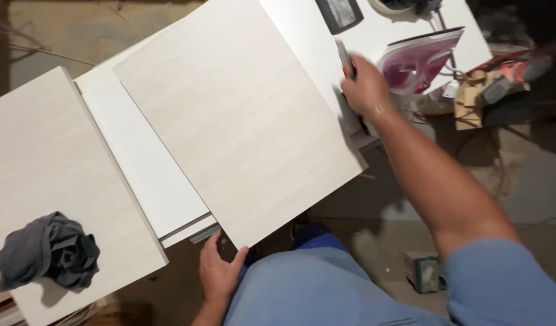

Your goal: Trimming excess edge banding and sanding the edges of a wooden board

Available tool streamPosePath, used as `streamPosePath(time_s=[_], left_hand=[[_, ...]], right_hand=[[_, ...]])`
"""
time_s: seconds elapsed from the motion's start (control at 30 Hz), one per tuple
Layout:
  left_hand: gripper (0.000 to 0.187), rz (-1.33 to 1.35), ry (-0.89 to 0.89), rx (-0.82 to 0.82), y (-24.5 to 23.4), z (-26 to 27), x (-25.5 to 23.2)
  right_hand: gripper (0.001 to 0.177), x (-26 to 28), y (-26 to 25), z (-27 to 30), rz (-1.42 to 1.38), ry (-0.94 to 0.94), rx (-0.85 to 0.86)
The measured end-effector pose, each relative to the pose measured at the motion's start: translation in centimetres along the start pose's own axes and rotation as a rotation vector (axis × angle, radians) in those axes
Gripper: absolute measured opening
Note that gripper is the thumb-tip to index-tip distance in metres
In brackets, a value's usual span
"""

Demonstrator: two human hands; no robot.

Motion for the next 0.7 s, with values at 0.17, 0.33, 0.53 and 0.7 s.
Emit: streamPosePath(time_s=[0.17, 0.33, 0.53, 0.7], left_hand=[[0.028, 0.638, -0.407, 0.303, 8.1, -0.9, 5.1], [0.035, 0.843, -0.528, 0.398, 8.4, -0.2, 5.0], [0.03, 0.753, -0.481, 0.359, 6.6, -2.0, 6.9], [0.051, 0.291, -0.366, 0.299, 3.1, -2.1, 4.7]], right_hand=[[0.01, -3.7, 5.9, -9.7, 0.041, -0.043, 0.117], [0.01, -3.9, 7.4, -10.3, 0.065, -0.095, 0.125], [0.064, -2.4, 3.5, 0.0, 0.265, -0.452, -0.277], [0.097, -4.8, 3.9, 6.8, 0.452, -0.102, -0.054]])
Point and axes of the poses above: each hand's wrist, its own z-axis away from the middle knuckle, its own y-axis out of the palm, x = y × z, the point moved 6 cm from there along -z, towards the middle knuckle, and after that the axes turned 12 degrees about -y, right-handed, at the moved point
